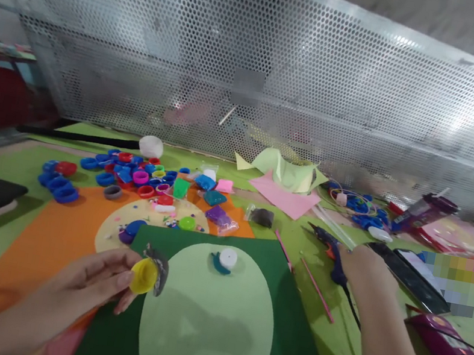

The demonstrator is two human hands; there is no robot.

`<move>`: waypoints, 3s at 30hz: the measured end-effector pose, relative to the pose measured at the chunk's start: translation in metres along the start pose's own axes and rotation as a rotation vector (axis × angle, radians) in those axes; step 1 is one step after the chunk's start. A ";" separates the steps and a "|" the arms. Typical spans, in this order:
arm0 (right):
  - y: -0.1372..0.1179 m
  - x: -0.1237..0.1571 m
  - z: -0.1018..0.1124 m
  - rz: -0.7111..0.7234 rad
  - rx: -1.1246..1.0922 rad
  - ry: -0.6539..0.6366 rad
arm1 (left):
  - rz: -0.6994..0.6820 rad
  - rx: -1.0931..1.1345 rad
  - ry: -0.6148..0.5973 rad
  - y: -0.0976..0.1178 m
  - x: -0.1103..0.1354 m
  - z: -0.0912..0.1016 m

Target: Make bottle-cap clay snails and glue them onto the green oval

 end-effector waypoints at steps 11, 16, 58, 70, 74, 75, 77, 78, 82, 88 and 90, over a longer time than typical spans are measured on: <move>-0.157 0.085 -0.001 0.666 -0.549 -0.297 | -0.008 0.090 -0.129 -0.001 0.004 -0.007; -0.178 0.118 0.003 0.860 -0.779 -0.480 | 0.052 0.183 -0.198 0.003 0.009 -0.018; -0.122 0.090 0.006 0.895 -0.163 -0.479 | -0.484 -1.013 -0.283 -0.009 0.003 0.001; -0.168 0.118 -0.001 1.172 -0.156 -0.209 | -0.380 -1.009 -0.249 -0.018 0.003 -0.004; -0.174 0.123 -0.003 1.152 -0.188 -0.217 | -0.379 -1.035 -0.239 -0.011 0.002 -0.005; -0.175 0.124 -0.004 1.151 -0.193 -0.233 | -0.382 -1.035 -0.241 -0.010 0.002 -0.006; -0.174 0.125 -0.005 1.158 -0.195 -0.275 | -0.382 -1.032 -0.238 -0.009 0.002 -0.007; -0.173 0.126 -0.006 1.159 -0.200 -0.286 | -0.379 -1.030 -0.238 -0.010 0.002 -0.007; -0.169 0.126 -0.010 1.127 -0.184 -0.323 | -0.374 -1.022 -0.237 -0.011 0.002 -0.007; -0.173 0.126 -0.008 1.144 -0.182 -0.356 | -0.396 -1.021 -0.226 -0.010 0.002 -0.008; -0.172 0.127 -0.010 1.136 -0.167 -0.357 | -0.391 -1.028 -0.224 -0.010 0.002 -0.009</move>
Point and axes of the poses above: each hand's wrist, its own x-axis away from the middle knuckle, its own z-axis out of the back of the hand, y = z × x, the point moved 2 cm from there along -x, towards the middle knuckle, and after that the axes turned 4 degrees about -z, right-handed, at the moved point
